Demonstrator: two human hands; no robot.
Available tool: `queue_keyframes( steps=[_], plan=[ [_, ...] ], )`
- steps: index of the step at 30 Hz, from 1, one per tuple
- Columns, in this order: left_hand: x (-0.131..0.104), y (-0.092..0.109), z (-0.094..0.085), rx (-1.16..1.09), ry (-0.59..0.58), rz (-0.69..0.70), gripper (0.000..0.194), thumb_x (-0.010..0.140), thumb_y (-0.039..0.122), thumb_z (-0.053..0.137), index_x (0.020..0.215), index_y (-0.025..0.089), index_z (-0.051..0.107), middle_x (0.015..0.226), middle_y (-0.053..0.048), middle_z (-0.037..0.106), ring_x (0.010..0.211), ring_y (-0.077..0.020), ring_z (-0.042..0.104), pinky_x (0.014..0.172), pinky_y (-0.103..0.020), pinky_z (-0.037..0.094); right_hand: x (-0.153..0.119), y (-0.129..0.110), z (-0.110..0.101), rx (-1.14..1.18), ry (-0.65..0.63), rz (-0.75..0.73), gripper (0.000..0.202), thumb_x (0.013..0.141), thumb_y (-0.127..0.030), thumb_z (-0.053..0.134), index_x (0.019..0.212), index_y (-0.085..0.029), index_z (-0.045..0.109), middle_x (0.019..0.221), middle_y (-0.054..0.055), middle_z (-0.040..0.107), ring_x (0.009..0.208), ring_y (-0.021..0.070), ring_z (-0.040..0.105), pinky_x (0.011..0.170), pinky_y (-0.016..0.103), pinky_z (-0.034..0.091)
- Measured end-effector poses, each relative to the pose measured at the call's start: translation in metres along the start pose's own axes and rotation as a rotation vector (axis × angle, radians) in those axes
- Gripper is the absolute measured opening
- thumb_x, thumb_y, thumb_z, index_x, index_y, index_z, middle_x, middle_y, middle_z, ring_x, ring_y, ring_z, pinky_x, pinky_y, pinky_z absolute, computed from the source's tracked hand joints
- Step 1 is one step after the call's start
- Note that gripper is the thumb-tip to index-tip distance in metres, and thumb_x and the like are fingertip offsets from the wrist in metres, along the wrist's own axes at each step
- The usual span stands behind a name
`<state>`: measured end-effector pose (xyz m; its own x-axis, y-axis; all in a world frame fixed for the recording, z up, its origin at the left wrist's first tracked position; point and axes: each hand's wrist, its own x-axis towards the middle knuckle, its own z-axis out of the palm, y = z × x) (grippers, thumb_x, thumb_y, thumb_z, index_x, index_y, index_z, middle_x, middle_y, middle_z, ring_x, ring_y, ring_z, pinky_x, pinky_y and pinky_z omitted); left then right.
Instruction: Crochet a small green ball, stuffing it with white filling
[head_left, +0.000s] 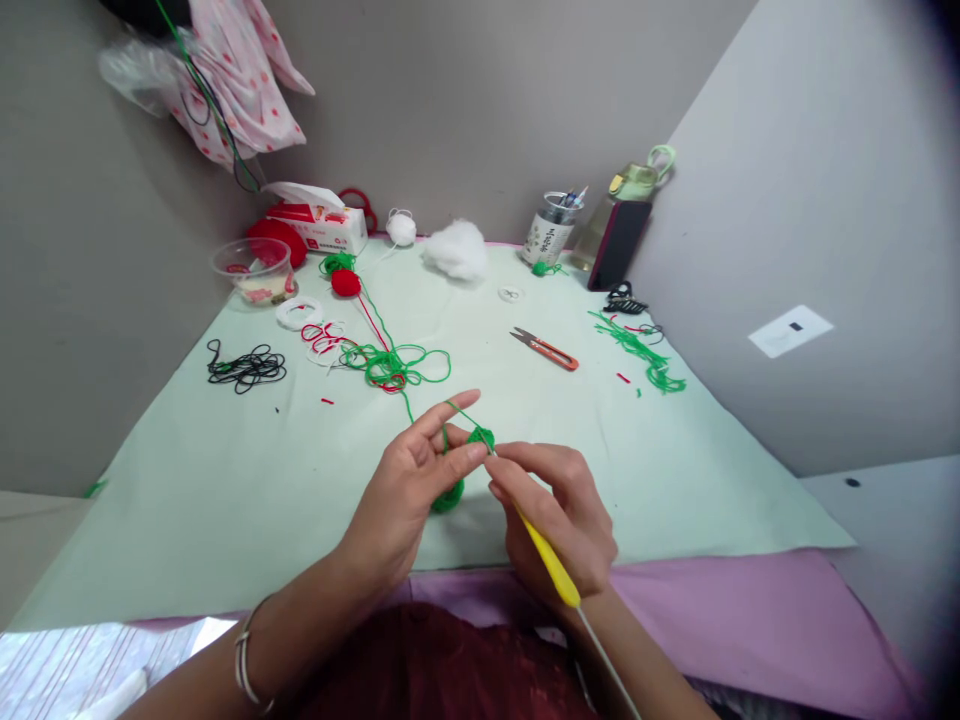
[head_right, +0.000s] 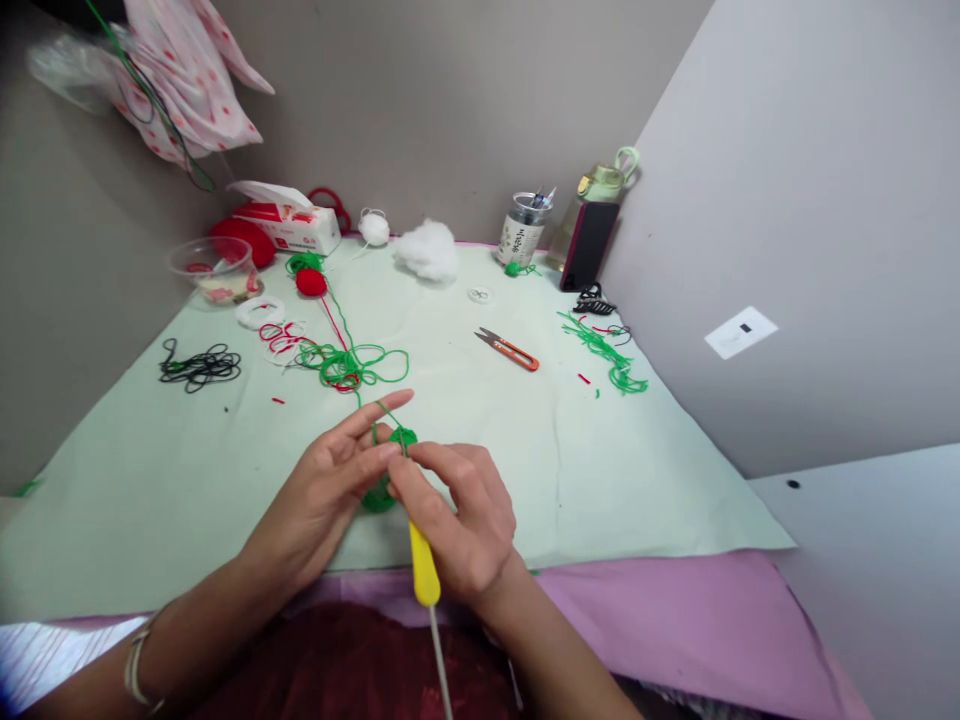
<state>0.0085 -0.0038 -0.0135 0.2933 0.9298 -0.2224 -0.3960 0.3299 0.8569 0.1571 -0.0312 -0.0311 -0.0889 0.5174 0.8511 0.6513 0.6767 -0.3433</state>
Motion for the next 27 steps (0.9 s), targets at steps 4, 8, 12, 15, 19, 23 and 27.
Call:
queue_keyframes(
  steps=[4, 8, 12, 15, 19, 23, 27],
  plan=[
    [0.002, 0.000, -0.001, -0.075, -0.028, -0.051, 0.053, 0.084, 0.029, 0.083, 0.135, 0.027, 0.069, 0.090, 0.002, 0.060, 0.080, -0.0100, 0.050, 0.074, -0.023, 0.040, 0.004, 0.005, 0.000, 0.167, -0.014, 0.141, 0.031, 0.095, 0.000, 0.061, 0.115, -0.021, 0.072, 0.099, 0.006, 0.075, 0.090, 0.0181, 0.070, 0.076, 0.033, 0.058],
    [0.000, 0.001, -0.006, 0.120, -0.034, 0.075, 0.044, 0.088, 0.030, 0.080, 0.132, 0.033, 0.071, 0.093, 0.002, 0.059, 0.076, -0.0099, 0.048, 0.070, -0.023, 0.040, 0.014, 0.006, -0.007, 0.372, 0.010, 0.345, 0.024, 0.098, -0.004, 0.058, 0.103, -0.023, 0.072, 0.092, 0.002, 0.074, 0.084, 0.0160, 0.067, 0.073, 0.031, 0.055],
    [-0.003, 0.004, -0.006, 0.369, 0.013, 0.192, 0.041, 0.089, 0.024, 0.075, 0.129, 0.034, 0.073, 0.092, 0.003, 0.059, 0.070, -0.0101, 0.046, 0.073, -0.026, 0.043, 0.017, 0.006, -0.011, 0.431, -0.041, 0.393, 0.023, 0.100, -0.006, 0.057, 0.103, -0.023, 0.073, 0.090, 0.002, 0.073, 0.084, 0.0159, 0.066, 0.073, 0.032, 0.054],
    [-0.005, 0.005, -0.003, 0.489, 0.081, 0.279, 0.041, 0.086, 0.018, 0.076, 0.125, 0.029, 0.076, 0.089, 0.002, 0.060, 0.065, -0.0101, 0.045, 0.077, -0.028, 0.043, 0.012, 0.005, -0.009, 0.406, -0.066, 0.316, 0.027, 0.099, -0.003, 0.056, 0.109, -0.023, 0.072, 0.092, 0.003, 0.072, 0.086, 0.0175, 0.067, 0.076, 0.034, 0.055],
    [-0.003, 0.004, -0.002, 0.237, -0.003, 0.127, 0.050, 0.084, 0.026, 0.081, 0.133, 0.028, 0.072, 0.089, 0.001, 0.062, 0.071, -0.0112, 0.049, 0.075, -0.026, 0.042, -0.001, 0.005, -0.001, 0.108, -0.065, 0.089, 0.037, 0.094, -0.002, 0.063, 0.121, -0.025, 0.073, 0.105, 0.007, 0.074, 0.093, 0.0206, 0.069, 0.076, 0.035, 0.058],
    [0.000, 0.005, -0.005, -0.150, -0.149, -0.123, 0.046, 0.086, 0.033, 0.082, 0.129, 0.023, 0.075, 0.071, 0.006, 0.048, 0.059, -0.0067, 0.032, 0.073, -0.024, 0.041, -0.003, 0.003, 0.001, 0.093, 0.014, 0.077, 0.037, 0.094, -0.004, 0.063, 0.121, -0.027, 0.075, 0.105, 0.008, 0.076, 0.094, 0.0224, 0.071, 0.077, 0.037, 0.059],
    [-0.001, 0.011, -0.006, -0.166, -0.121, -0.073, 0.035, 0.086, 0.029, 0.081, 0.121, 0.025, 0.079, 0.074, 0.004, 0.049, 0.063, -0.0080, 0.036, 0.074, -0.024, 0.040, 0.009, 0.003, -0.002, 0.442, 0.157, 0.410, 0.024, 0.100, -0.012, 0.059, 0.103, -0.026, 0.077, 0.085, 0.003, 0.073, 0.076, 0.0178, 0.066, 0.066, 0.033, 0.054]
  ],
)
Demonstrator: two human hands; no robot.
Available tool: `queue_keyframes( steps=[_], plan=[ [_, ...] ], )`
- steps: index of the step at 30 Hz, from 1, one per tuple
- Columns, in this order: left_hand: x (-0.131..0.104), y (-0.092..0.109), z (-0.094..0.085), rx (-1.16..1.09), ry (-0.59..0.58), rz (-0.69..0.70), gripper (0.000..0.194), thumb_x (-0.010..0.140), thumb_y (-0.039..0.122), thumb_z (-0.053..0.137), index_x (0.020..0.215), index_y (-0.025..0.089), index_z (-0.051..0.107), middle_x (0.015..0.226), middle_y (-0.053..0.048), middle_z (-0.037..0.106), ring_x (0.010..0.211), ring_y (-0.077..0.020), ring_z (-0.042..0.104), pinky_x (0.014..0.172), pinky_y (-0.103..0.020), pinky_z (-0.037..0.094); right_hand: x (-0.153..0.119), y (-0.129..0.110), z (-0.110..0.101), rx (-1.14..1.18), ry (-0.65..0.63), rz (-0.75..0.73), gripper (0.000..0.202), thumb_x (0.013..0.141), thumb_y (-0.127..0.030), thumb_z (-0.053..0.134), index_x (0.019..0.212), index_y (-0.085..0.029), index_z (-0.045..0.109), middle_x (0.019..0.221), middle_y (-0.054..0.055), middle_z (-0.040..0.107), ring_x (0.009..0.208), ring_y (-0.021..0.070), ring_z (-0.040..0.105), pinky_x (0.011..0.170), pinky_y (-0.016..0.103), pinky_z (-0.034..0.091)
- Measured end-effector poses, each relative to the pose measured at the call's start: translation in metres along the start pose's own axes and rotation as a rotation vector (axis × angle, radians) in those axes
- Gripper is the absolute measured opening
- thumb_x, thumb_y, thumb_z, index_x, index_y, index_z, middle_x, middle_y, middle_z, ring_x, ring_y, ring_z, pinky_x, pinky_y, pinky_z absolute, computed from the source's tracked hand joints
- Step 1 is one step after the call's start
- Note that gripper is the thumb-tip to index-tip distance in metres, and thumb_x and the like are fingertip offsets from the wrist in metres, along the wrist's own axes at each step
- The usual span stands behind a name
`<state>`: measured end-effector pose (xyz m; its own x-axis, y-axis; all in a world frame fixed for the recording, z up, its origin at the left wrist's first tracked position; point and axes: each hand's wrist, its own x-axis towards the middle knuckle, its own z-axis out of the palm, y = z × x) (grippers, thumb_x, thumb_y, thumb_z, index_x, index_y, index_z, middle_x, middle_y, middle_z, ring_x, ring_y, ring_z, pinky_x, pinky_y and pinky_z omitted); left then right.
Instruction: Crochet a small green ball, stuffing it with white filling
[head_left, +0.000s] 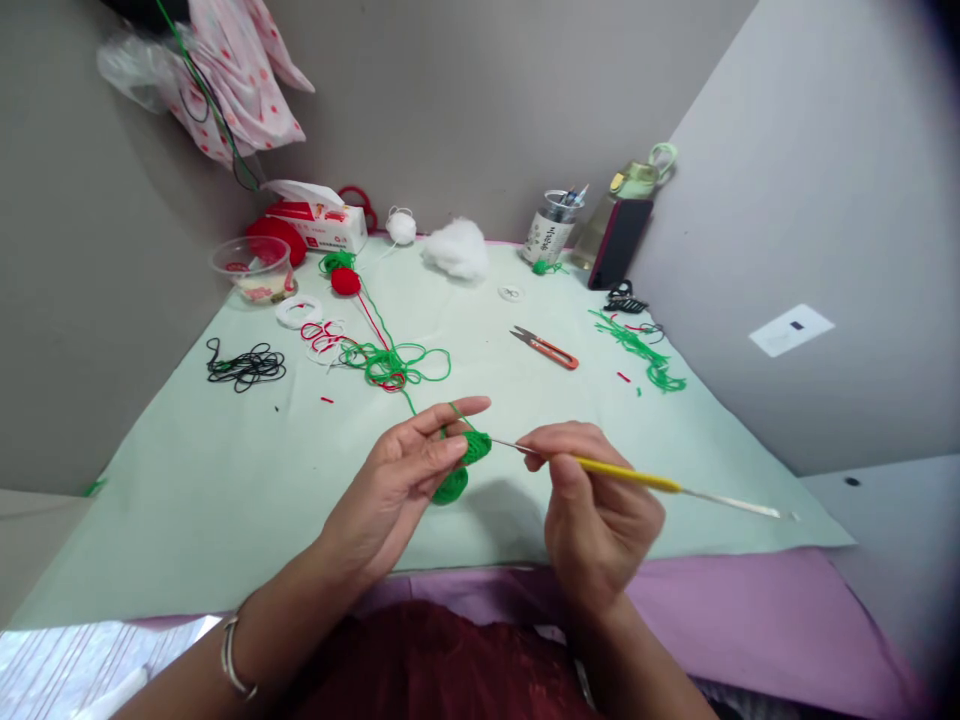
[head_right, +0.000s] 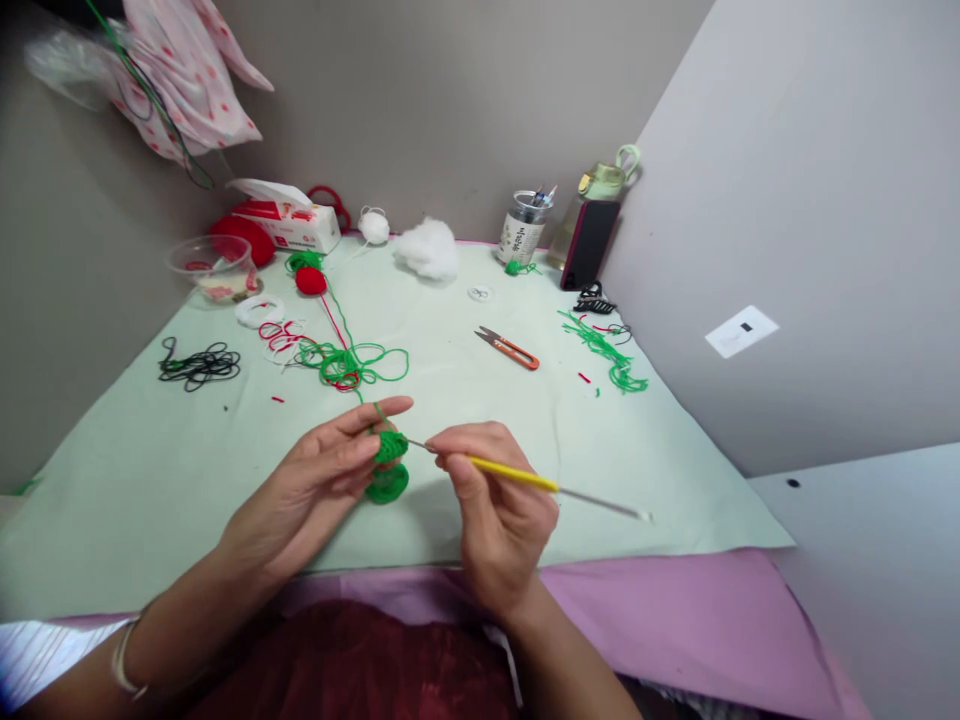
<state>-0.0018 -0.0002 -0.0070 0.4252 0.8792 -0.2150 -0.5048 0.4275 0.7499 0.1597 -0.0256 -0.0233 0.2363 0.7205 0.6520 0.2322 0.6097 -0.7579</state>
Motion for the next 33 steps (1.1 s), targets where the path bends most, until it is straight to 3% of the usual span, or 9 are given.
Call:
queue_keyframes(
  steps=[3, 7, 10, 14, 17, 20, 23, 29, 33],
  plan=[
    [-0.003, 0.001, 0.002, 0.130, 0.002, 0.090, 0.036, 0.085, 0.030, 0.082, 0.121, 0.028, 0.080, 0.093, -0.001, 0.060, 0.083, -0.0131, 0.049, 0.074, -0.024, 0.039, 0.006, -0.001, 0.001, 0.123, -0.010, 0.129, 0.019, 0.101, -0.018, 0.061, 0.097, -0.026, 0.078, 0.086, 0.002, 0.073, 0.078, 0.0169, 0.065, 0.066, 0.032, 0.053],
    [-0.002, -0.002, 0.006, 0.223, 0.037, 0.109, 0.039, 0.084, 0.033, 0.084, 0.123, 0.030, 0.079, 0.091, -0.001, 0.061, 0.082, -0.0136, 0.050, 0.077, -0.026, 0.040, 0.003, -0.001, 0.003, 0.013, -0.101, 0.142, 0.019, 0.101, -0.018, 0.062, 0.102, -0.026, 0.078, 0.092, 0.004, 0.077, 0.083, 0.0190, 0.070, 0.070, 0.034, 0.059],
    [0.002, -0.005, 0.007, 0.177, 0.106, 0.134, 0.046, 0.079, 0.032, 0.088, 0.124, 0.029, 0.079, 0.088, 0.000, 0.062, 0.079, -0.0127, 0.050, 0.076, -0.025, 0.041, -0.004, -0.001, 0.004, -0.161, -0.114, -0.026, 0.026, 0.098, -0.012, 0.063, 0.110, -0.029, 0.079, 0.098, 0.005, 0.077, 0.085, 0.0196, 0.072, 0.071, 0.035, 0.061],
    [0.005, -0.005, 0.006, -0.015, 0.012, -0.047, 0.042, 0.080, 0.033, 0.087, 0.119, 0.022, 0.081, 0.074, 0.004, 0.056, 0.059, -0.0074, 0.034, 0.075, -0.026, 0.044, -0.007, 0.000, 0.001, -0.328, -0.127, -0.248, 0.038, 0.094, -0.005, 0.066, 0.120, -0.030, 0.077, 0.109, 0.007, 0.076, 0.094, 0.0222, 0.072, 0.075, 0.037, 0.061],
    [0.006, -0.002, 0.004, -0.076, -0.018, -0.088, 0.032, 0.084, 0.030, 0.083, 0.114, 0.020, 0.082, 0.063, 0.008, 0.043, 0.055, -0.0072, 0.026, 0.080, -0.027, 0.045, 0.001, -0.001, -0.001, -0.155, -0.036, -0.059, 0.028, 0.098, -0.010, 0.062, 0.110, -0.029, 0.078, 0.093, 0.004, 0.075, 0.081, 0.0191, 0.070, 0.069, 0.034, 0.058],
    [0.005, -0.001, 0.004, 0.030, 0.038, 0.026, 0.033, 0.082, 0.027, 0.084, 0.115, 0.027, 0.082, 0.077, 0.003, 0.056, 0.068, -0.0095, 0.043, 0.074, -0.024, 0.041, 0.008, -0.002, -0.002, 0.055, -0.018, 0.130, 0.020, 0.101, -0.018, 0.061, 0.099, -0.027, 0.079, 0.087, 0.002, 0.073, 0.072, 0.0157, 0.064, 0.063, 0.031, 0.053],
    [0.003, -0.003, 0.003, 0.228, 0.045, 0.137, 0.036, 0.084, 0.028, 0.083, 0.119, 0.033, 0.080, 0.089, 0.001, 0.063, 0.080, -0.0127, 0.049, 0.074, -0.025, 0.038, 0.010, -0.001, -0.001, 0.068, -0.107, 0.181, 0.016, 0.100, -0.021, 0.065, 0.098, -0.027, 0.079, 0.092, 0.002, 0.077, 0.079, 0.0164, 0.067, 0.068, 0.031, 0.054],
    [0.000, -0.005, -0.003, 0.394, 0.057, 0.184, 0.035, 0.090, 0.033, 0.077, 0.125, 0.033, 0.078, 0.097, -0.001, 0.061, 0.086, -0.0159, 0.048, 0.079, -0.029, 0.038, 0.009, 0.006, -0.003, 0.216, -0.092, 0.329, 0.020, 0.104, -0.030, 0.059, 0.097, -0.022, 0.076, 0.090, 0.004, 0.076, 0.071, 0.0143, 0.066, 0.066, 0.029, 0.056],
    [-0.001, -0.004, -0.004, 0.451, 0.082, 0.206, 0.035, 0.091, 0.030, 0.076, 0.126, 0.032, 0.076, 0.092, 0.000, 0.058, 0.082, -0.0155, 0.047, 0.078, -0.029, 0.038, 0.010, 0.001, -0.005, 0.156, -0.124, 0.283, 0.021, 0.105, -0.027, 0.055, 0.097, -0.022, 0.074, 0.092, 0.003, 0.076, 0.072, 0.0143, 0.067, 0.068, 0.031, 0.057]
  ],
)
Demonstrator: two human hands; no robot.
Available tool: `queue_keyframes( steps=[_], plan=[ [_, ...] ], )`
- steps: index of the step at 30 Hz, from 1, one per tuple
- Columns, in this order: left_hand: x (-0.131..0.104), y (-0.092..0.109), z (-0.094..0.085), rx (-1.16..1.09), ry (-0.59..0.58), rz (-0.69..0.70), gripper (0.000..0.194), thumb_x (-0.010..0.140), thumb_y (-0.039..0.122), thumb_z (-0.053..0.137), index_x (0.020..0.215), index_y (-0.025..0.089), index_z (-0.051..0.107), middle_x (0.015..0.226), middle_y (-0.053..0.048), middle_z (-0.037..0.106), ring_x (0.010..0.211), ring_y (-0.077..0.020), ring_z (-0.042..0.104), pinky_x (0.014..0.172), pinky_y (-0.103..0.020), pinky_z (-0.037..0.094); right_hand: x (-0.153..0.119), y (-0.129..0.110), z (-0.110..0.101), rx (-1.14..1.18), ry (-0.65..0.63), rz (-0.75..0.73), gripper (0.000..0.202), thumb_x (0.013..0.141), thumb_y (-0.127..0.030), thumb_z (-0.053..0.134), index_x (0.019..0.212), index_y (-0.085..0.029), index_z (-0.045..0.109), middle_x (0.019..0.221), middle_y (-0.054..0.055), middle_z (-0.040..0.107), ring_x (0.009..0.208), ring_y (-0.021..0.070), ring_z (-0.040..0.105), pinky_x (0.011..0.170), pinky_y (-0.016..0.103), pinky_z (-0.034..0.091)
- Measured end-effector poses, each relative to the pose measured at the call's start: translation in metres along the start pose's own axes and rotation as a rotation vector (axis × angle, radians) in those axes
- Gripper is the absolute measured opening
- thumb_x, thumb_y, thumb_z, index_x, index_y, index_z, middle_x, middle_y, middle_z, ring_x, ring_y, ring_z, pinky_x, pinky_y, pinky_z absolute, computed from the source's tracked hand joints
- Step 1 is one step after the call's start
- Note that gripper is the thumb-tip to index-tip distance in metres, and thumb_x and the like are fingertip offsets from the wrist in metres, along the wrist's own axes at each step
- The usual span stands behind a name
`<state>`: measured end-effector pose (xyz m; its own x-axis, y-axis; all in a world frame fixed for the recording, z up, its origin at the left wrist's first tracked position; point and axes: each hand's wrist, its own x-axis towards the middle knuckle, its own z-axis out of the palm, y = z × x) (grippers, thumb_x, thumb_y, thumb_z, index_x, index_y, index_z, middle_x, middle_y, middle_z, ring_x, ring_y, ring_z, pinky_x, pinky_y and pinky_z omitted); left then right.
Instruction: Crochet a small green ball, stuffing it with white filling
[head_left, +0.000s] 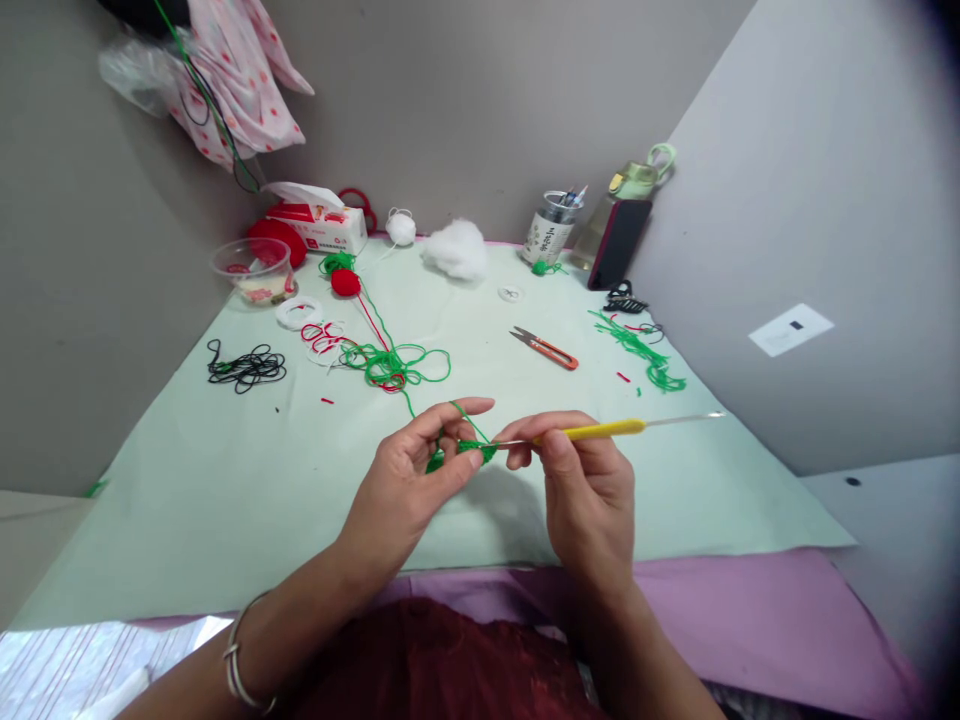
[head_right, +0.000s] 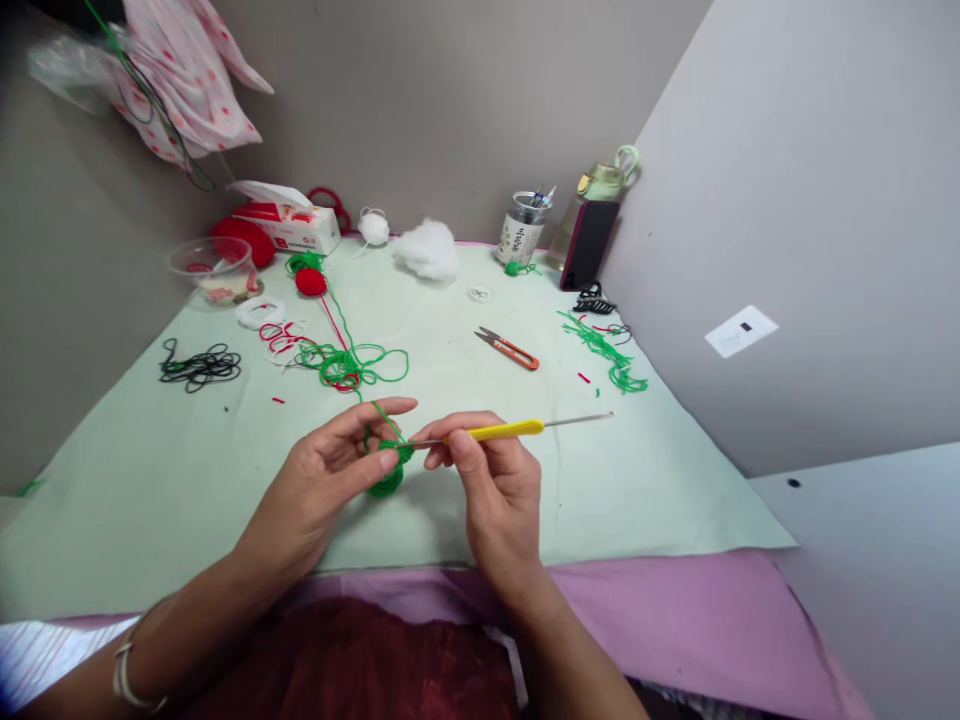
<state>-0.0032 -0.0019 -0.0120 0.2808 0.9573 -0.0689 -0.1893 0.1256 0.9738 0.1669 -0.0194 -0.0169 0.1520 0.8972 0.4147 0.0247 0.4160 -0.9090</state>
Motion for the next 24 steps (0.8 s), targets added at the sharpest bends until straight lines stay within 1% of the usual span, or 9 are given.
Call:
queue_keyframes(
  steps=[2, 5, 8, 10, 12, 15, 18, 21, 24],
  plan=[
    [0.000, 0.000, 0.002, 0.047, 0.025, 0.031, 0.033, 0.091, 0.026, 0.075, 0.123, 0.032, 0.077, 0.091, 0.001, 0.058, 0.079, -0.0142, 0.046, 0.077, -0.028, 0.038, -0.003, -0.002, 0.001, -0.145, -0.013, -0.096, 0.020, 0.105, -0.021, 0.054, 0.102, -0.024, 0.074, 0.094, 0.003, 0.076, 0.076, 0.0156, 0.069, 0.071, 0.032, 0.057],
    [0.000, -0.001, 0.006, 0.069, 0.105, 0.061, 0.035, 0.087, 0.020, 0.077, 0.119, 0.032, 0.078, 0.090, 0.002, 0.059, 0.076, -0.0122, 0.046, 0.076, -0.027, 0.039, -0.011, 0.001, 0.004, -0.408, -0.086, -0.359, 0.025, 0.101, -0.010, 0.056, 0.114, -0.025, 0.072, 0.098, 0.005, 0.077, 0.087, 0.0185, 0.071, 0.076, 0.034, 0.058],
    [0.001, -0.002, 0.009, -0.153, 0.052, -0.049, 0.046, 0.082, 0.023, 0.083, 0.127, 0.030, 0.075, 0.088, 0.002, 0.061, 0.074, -0.0110, 0.048, 0.072, -0.025, 0.039, -0.018, 0.010, 0.006, -0.617, -0.050, -0.557, 0.033, 0.095, -0.007, 0.065, 0.121, -0.026, 0.074, 0.107, 0.008, 0.076, 0.093, 0.0202, 0.071, 0.077, 0.034, 0.059],
    [0.003, 0.000, 0.008, -0.350, -0.046, -0.190, 0.050, 0.081, 0.028, 0.086, 0.130, 0.027, 0.074, 0.080, 0.003, 0.058, 0.067, -0.0084, 0.043, 0.064, -0.022, 0.035, -0.019, 0.013, 0.007, -0.612, 0.004, -0.546, 0.035, 0.094, -0.007, 0.068, 0.121, -0.028, 0.075, 0.110, 0.008, 0.074, 0.094, 0.0208, 0.071, 0.076, 0.034, 0.059],
    [0.006, 0.003, 0.005, -0.448, -0.092, -0.273, 0.048, 0.081, 0.029, 0.086, 0.127, 0.023, 0.075, 0.073, 0.005, 0.053, 0.060, -0.0061, 0.034, 0.058, -0.021, 0.028, -0.016, 0.010, 0.005, -0.437, 0.036, -0.433, 0.031, 0.097, -0.008, 0.063, 0.117, -0.028, 0.076, 0.103, 0.006, 0.075, 0.089, 0.0201, 0.070, 0.074, 0.035, 0.058],
    [0.007, 0.008, 0.002, -0.428, -0.065, -0.215, 0.047, 0.080, 0.024, 0.087, 0.126, 0.025, 0.077, 0.078, 0.004, 0.057, 0.065, -0.0063, 0.040, 0.061, -0.020, 0.032, -0.007, 0.001, 0.004, -0.121, 0.091, -0.235, 0.024, 0.102, -0.014, 0.057, 0.103, -0.027, 0.077, 0.086, 0.003, 0.073, 0.074, 0.0170, 0.065, 0.064, 0.032, 0.054],
    [0.005, 0.006, 0.006, -0.371, -0.059, -0.135, 0.048, 0.080, 0.022, 0.088, 0.126, 0.028, 0.076, 0.087, 0.002, 0.065, 0.080, -0.0098, 0.054, 0.077, -0.021, 0.042, -0.002, -0.004, 0.006, -0.085, 0.031, -0.157, 0.020, 0.102, -0.018, 0.060, 0.099, -0.026, 0.078, 0.090, 0.003, 0.075, 0.078, 0.0171, 0.067, 0.066, 0.032, 0.056],
    [0.003, 0.001, 0.011, -0.321, -0.017, -0.083, 0.052, 0.080, 0.022, 0.088, 0.129, 0.030, 0.074, 0.092, 0.002, 0.068, 0.090, -0.0123, 0.059, 0.086, -0.024, 0.044, -0.005, -0.001, 0.008, -0.229, 0.002, -0.200, 0.021, 0.100, -0.014, 0.062, 0.105, -0.026, 0.078, 0.092, 0.004, 0.077, 0.083, 0.0185, 0.071, 0.071, 0.033, 0.060],
    [0.003, -0.001, 0.014, -0.356, 0.005, -0.107, 0.055, 0.079, 0.025, 0.089, 0.131, 0.027, 0.072, 0.090, 0.002, 0.068, 0.088, -0.0125, 0.059, 0.085, -0.024, 0.044, -0.014, 0.005, 0.008, -0.458, 0.010, -0.395, 0.030, 0.097, -0.008, 0.065, 0.115, -0.028, 0.078, 0.103, 0.006, 0.077, 0.089, 0.0196, 0.073, 0.072, 0.034, 0.061]
  ],
)
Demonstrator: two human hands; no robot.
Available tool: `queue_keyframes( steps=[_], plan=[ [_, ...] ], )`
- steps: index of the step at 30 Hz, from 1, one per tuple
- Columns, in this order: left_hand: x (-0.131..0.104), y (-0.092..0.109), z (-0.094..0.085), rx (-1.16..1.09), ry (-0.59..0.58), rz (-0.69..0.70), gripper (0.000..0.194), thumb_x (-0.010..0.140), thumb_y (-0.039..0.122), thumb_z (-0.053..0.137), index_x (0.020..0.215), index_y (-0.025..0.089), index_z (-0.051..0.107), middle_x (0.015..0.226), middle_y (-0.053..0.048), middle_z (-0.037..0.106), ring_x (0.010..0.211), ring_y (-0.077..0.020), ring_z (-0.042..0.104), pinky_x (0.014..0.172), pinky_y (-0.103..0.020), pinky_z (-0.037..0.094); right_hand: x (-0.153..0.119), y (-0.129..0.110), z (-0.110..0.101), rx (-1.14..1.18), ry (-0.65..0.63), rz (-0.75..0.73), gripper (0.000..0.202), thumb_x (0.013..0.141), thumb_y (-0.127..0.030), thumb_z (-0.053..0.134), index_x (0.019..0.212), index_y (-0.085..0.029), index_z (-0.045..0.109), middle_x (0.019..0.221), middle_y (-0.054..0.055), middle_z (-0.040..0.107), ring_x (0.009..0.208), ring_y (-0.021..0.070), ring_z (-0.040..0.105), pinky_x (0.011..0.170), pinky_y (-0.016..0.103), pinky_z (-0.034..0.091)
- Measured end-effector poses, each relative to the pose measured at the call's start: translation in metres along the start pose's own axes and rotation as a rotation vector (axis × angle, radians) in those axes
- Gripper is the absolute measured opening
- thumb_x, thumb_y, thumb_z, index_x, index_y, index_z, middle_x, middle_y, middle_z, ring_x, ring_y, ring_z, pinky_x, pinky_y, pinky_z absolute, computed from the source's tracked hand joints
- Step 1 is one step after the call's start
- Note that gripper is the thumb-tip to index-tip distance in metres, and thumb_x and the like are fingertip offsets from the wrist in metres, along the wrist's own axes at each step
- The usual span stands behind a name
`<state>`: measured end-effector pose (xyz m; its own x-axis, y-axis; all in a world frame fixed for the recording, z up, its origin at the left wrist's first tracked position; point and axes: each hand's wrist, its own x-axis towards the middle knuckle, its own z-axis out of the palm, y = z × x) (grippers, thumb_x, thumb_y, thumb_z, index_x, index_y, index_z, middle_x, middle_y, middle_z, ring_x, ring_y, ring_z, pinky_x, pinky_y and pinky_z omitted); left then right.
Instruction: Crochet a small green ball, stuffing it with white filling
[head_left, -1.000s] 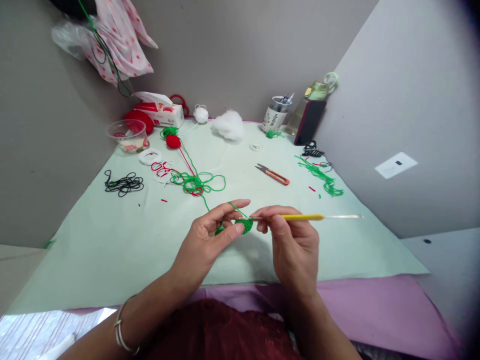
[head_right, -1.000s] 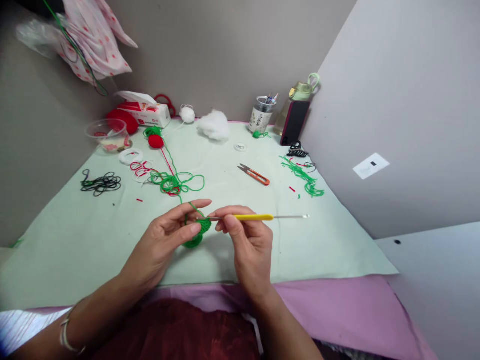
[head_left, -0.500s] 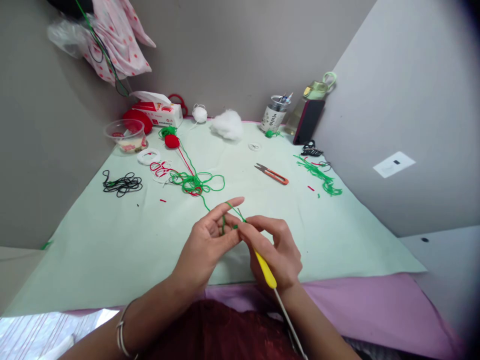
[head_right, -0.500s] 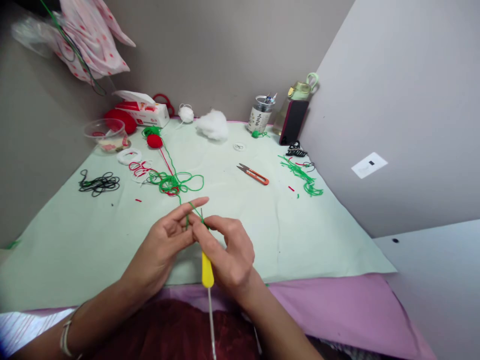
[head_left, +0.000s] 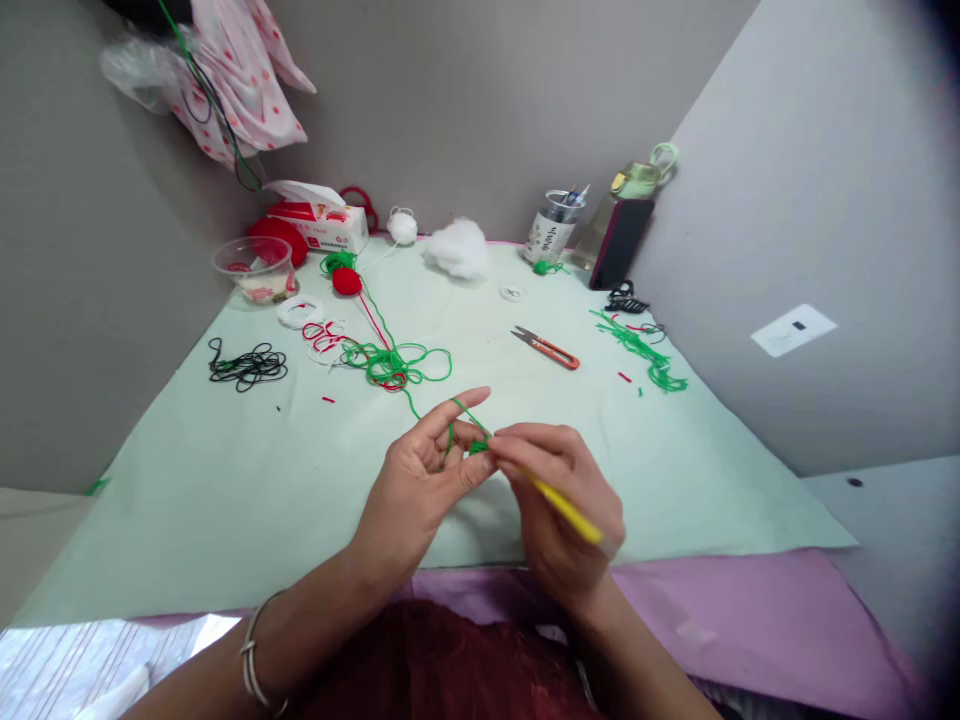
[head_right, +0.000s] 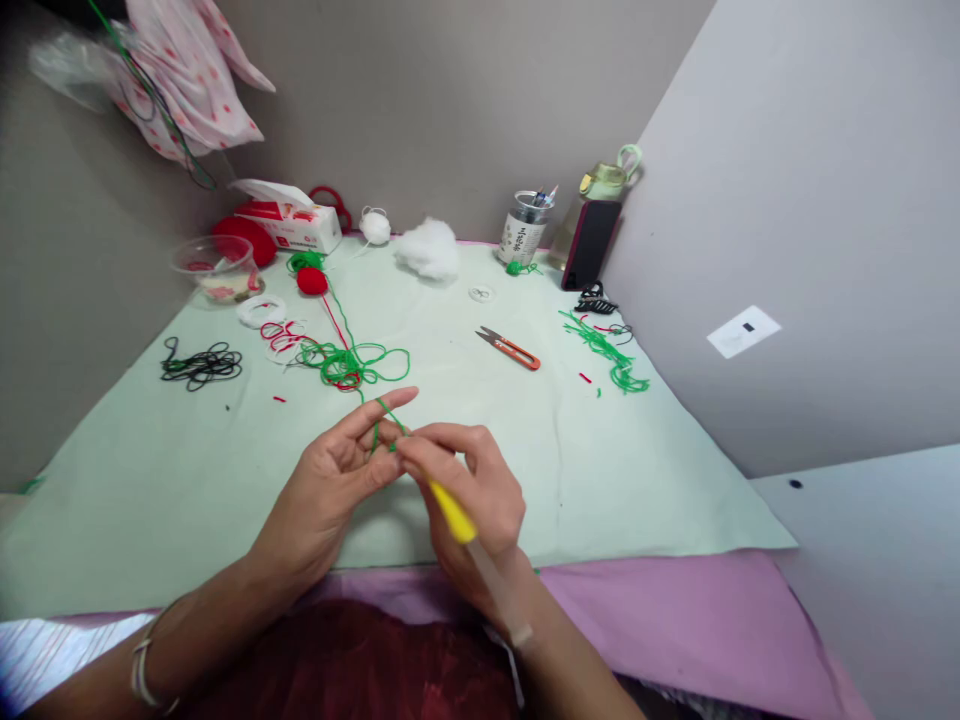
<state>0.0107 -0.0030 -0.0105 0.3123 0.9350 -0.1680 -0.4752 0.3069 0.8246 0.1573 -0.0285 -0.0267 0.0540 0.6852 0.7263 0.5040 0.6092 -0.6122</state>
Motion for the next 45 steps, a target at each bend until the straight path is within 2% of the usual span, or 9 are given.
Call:
queue_keyframes(
  steps=[3, 6, 11, 19, 26, 30, 34, 38, 45],
  plan=[
    [0.002, 0.004, -0.001, -0.115, -0.068, -0.167, 0.045, 0.082, 0.030, 0.087, 0.125, 0.021, 0.077, 0.081, 0.003, 0.063, 0.063, -0.0052, 0.046, 0.079, -0.023, 0.045, -0.003, 0.001, -0.002, -0.060, 0.024, -0.092, 0.035, 0.095, -0.006, 0.066, 0.119, -0.029, 0.078, 0.107, 0.007, 0.076, 0.091, 0.0195, 0.072, 0.073, 0.033, 0.060],
    [0.003, 0.009, -0.003, -0.158, -0.083, -0.209, 0.034, 0.083, 0.028, 0.084, 0.117, 0.021, 0.081, 0.071, 0.008, 0.052, 0.051, -0.0013, 0.025, 0.076, -0.021, 0.045, 0.004, 0.000, -0.005, 0.160, 0.104, 0.086, 0.028, 0.098, -0.008, 0.062, 0.109, -0.027, 0.078, 0.091, 0.003, 0.075, 0.079, 0.0162, 0.068, 0.068, 0.031, 0.056],
    [0.001, 0.004, -0.003, 0.072, -0.042, 0.010, 0.036, 0.084, 0.027, 0.085, 0.119, 0.031, 0.079, 0.088, 0.002, 0.065, 0.081, -0.0090, 0.055, 0.077, -0.020, 0.042, 0.011, 0.001, -0.005, 0.361, 0.010, 0.305, 0.018, 0.100, -0.019, 0.064, 0.098, -0.026, 0.080, 0.092, 0.002, 0.076, 0.078, 0.0147, 0.066, 0.068, 0.029, 0.053],
    [-0.002, 0.005, -0.010, 0.208, -0.038, 0.034, 0.032, 0.089, 0.032, 0.079, 0.121, 0.035, 0.078, 0.092, 0.002, 0.059, 0.084, -0.0116, 0.049, 0.077, -0.024, 0.039, 0.009, 0.009, -0.006, 0.573, 0.024, 0.439, 0.020, 0.105, -0.027, 0.058, 0.098, -0.024, 0.077, 0.092, 0.003, 0.076, 0.072, 0.0130, 0.065, 0.068, 0.028, 0.055],
    [-0.004, 0.001, -0.007, 0.374, 0.068, 0.138, 0.037, 0.087, 0.020, 0.079, 0.120, 0.034, 0.077, 0.089, 0.004, 0.056, 0.072, -0.0086, 0.044, 0.074, -0.023, 0.039, 0.003, 0.000, -0.007, 0.153, -0.052, 0.097, 0.023, 0.102, -0.012, 0.055, 0.111, -0.024, 0.072, 0.097, 0.004, 0.076, 0.084, 0.0173, 0.071, 0.074, 0.033, 0.058],
    [-0.002, 0.000, -0.002, 0.145, 0.033, 0.014, 0.052, 0.078, 0.025, 0.088, 0.128, 0.029, 0.073, 0.087, 0.003, 0.060, 0.074, -0.0090, 0.049, 0.073, -0.022, 0.041, -0.007, 0.003, -0.001, -0.168, -0.030, -0.170, 0.029, 0.096, -0.007, 0.064, 0.116, -0.025, 0.075, 0.105, 0.008, 0.076, 0.094, 0.0206, 0.072, 0.075, 0.034, 0.060],
    [0.001, 0.006, -0.004, -0.085, -0.077, -0.200, 0.046, 0.080, 0.031, 0.087, 0.125, 0.023, 0.077, 0.073, 0.004, 0.054, 0.067, -0.0078, 0.045, 0.071, -0.022, 0.041, -0.001, 0.002, -0.002, 0.041, 0.078, -0.019, 0.026, 0.099, -0.009, 0.059, 0.110, -0.025, 0.076, 0.093, 0.005, 0.074, 0.081, 0.0176, 0.069, 0.069, 0.032, 0.057],
    [0.000, 0.008, -0.005, -0.039, -0.055, -0.101, 0.044, 0.079, 0.026, 0.089, 0.121, 0.027, 0.079, 0.086, 0.001, 0.062, 0.083, -0.0109, 0.054, 0.081, -0.022, 0.043, 0.012, 0.000, -0.005, 0.376, 0.092, 0.222, 0.022, 0.102, -0.015, 0.057, 0.100, -0.025, 0.077, 0.087, 0.002, 0.073, 0.074, 0.0151, 0.064, 0.063, 0.030, 0.053],
    [0.000, 0.002, 0.001, -0.031, -0.014, -0.039, 0.041, 0.080, 0.028, 0.089, 0.119, 0.028, 0.080, 0.089, 0.001, 0.065, 0.082, -0.0098, 0.057, 0.083, -0.022, 0.044, 0.000, 0.001, -0.001, 0.060, 0.002, 0.031, 0.032, 0.096, -0.006, 0.065, 0.115, -0.028, 0.077, 0.103, 0.004, 0.076, 0.091, 0.0183, 0.071, 0.074, 0.032, 0.059]
  ],
)
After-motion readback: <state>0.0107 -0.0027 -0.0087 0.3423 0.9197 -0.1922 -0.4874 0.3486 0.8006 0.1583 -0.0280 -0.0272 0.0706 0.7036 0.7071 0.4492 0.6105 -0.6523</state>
